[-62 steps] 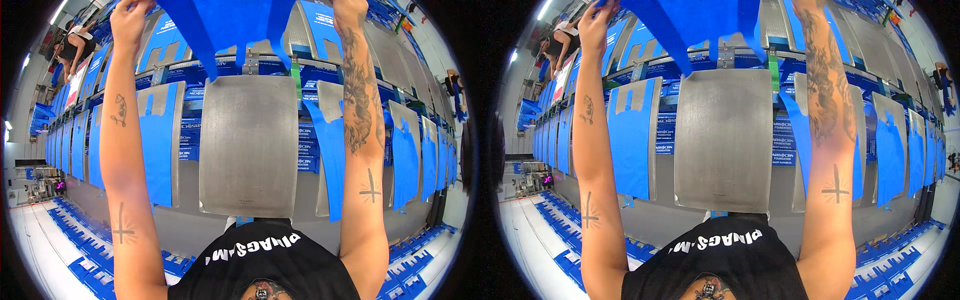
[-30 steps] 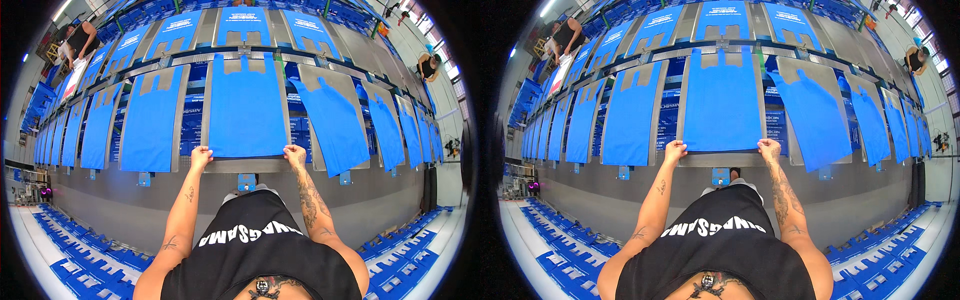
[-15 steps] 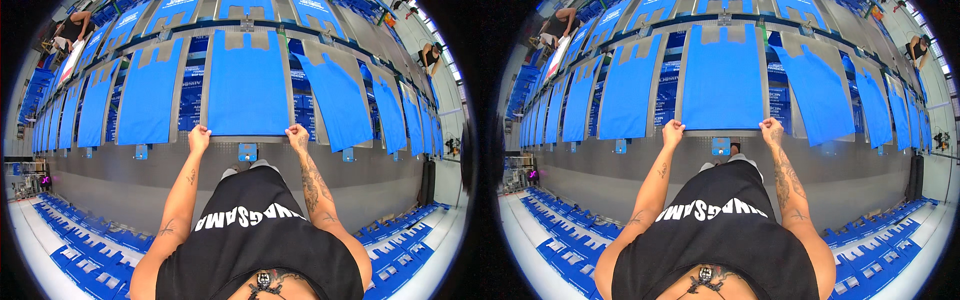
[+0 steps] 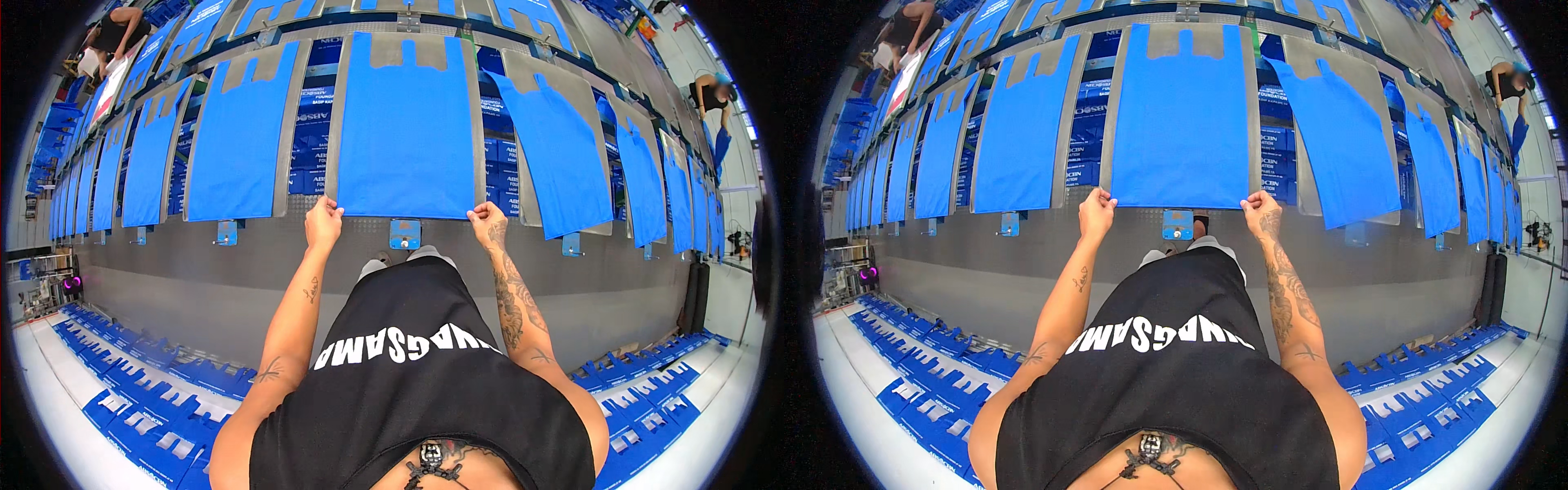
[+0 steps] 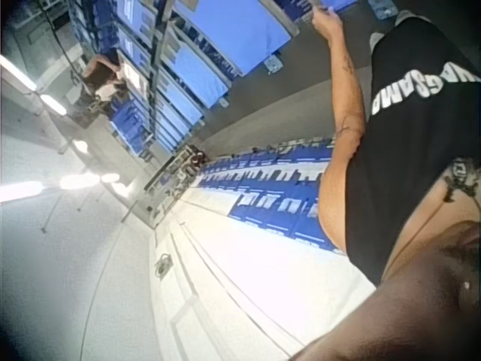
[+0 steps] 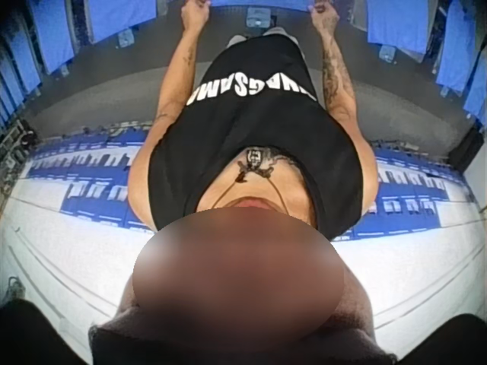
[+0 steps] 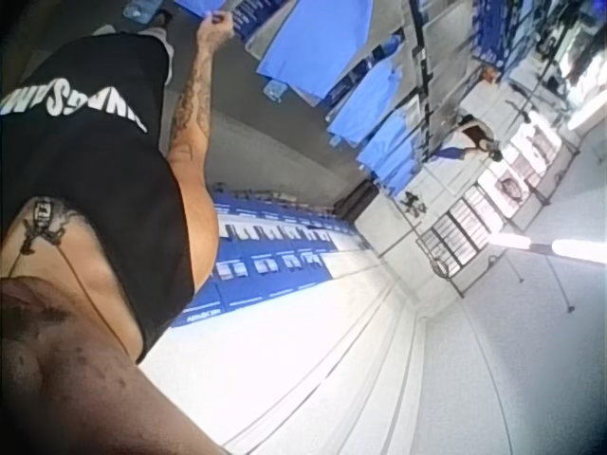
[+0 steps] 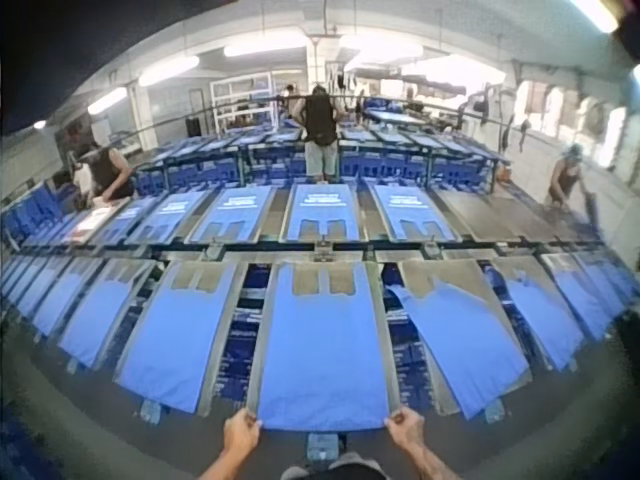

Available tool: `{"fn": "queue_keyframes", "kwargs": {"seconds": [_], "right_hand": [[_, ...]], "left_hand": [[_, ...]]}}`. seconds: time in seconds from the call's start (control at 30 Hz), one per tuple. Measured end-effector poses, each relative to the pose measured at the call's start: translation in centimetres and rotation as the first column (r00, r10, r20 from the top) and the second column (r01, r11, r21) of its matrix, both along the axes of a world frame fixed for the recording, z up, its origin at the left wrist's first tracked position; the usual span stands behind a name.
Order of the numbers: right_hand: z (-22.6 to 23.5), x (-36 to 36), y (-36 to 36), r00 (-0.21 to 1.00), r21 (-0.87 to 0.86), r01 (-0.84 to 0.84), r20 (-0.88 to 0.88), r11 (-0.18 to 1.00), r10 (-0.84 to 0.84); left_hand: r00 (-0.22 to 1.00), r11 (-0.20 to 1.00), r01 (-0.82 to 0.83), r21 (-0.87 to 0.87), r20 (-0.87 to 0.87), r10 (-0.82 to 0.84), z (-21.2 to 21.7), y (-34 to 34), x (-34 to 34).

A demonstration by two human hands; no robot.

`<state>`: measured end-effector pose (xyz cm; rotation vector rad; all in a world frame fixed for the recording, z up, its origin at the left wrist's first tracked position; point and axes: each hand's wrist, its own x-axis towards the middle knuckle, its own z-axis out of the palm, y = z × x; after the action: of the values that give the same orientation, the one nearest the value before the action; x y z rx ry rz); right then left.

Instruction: The person repeatedly picks up blue rectangular sheets and places them onto gray rectangular boards mounted on a wall rack. They smooth each sheet with both hands to ensure it adheres flatly, then move to the next board in sequence. The process is continuous and repetitive throughout the clip.

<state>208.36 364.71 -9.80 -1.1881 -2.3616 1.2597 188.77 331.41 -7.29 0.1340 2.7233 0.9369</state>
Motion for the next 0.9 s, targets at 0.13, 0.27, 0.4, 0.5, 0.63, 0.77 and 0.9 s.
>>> {"fn": "queue_keyframes", "kwargs": {"seconds": [0.13, 0.27, 0.4, 0.5, 0.63, 0.77, 0.9], "right_hand": [[0.3, 0.0, -0.6, 0.999, 0.007, -0.016, -0.028, 1.0, 0.016], [2.0, -0.5, -0.8, 0.975, 0.109, -0.121, 0.201, 0.987, 0.098], [2.9, -3.3, -1.0, 0.932, 0.378, -0.329, 0.279, 0.865, 0.233], [3.3, -7.8, -2.5, 0.896, 0.594, -0.432, 0.2, 0.679, 0.395], [1.4, -9.0, -2.5, 0.81, 0.551, -0.58, 0.306, 0.601, 0.5], [1.6, -9.4, -1.8, 0.769, 0.47, -0.64, 0.387, 0.609, 0.509], [3.0, -15.3, 1.7, 0.809, 0.526, -0.578, 0.271, 0.624, 0.522]], "left_hand": [[0.999, 0.999, 0.034, -0.023, -0.042, -0.035, 0.2, -0.2, 0.3], [0.994, 0.975, 0.1, -0.2, -0.013, -0.104, 1.2, 0.4, 0.3], [0.914, 0.908, 0.277, -0.315, -0.205, -0.35, 2.2, 2.4, -0.6], [0.763, 0.852, 0.405, -0.332, -0.392, -0.515, 1.3, 5.5, -1.5], [0.763, 0.819, 0.451, -0.355, -0.322, -0.56, -1.9, 6.2, -1.3], [0.806, 0.793, 0.46, -0.399, -0.186, -0.561, -0.2, 7.0, -1.9], [0.821, 0.821, 0.399, -0.409, -0.24, -0.519, 1.3, 11.0, -6.4]]}}
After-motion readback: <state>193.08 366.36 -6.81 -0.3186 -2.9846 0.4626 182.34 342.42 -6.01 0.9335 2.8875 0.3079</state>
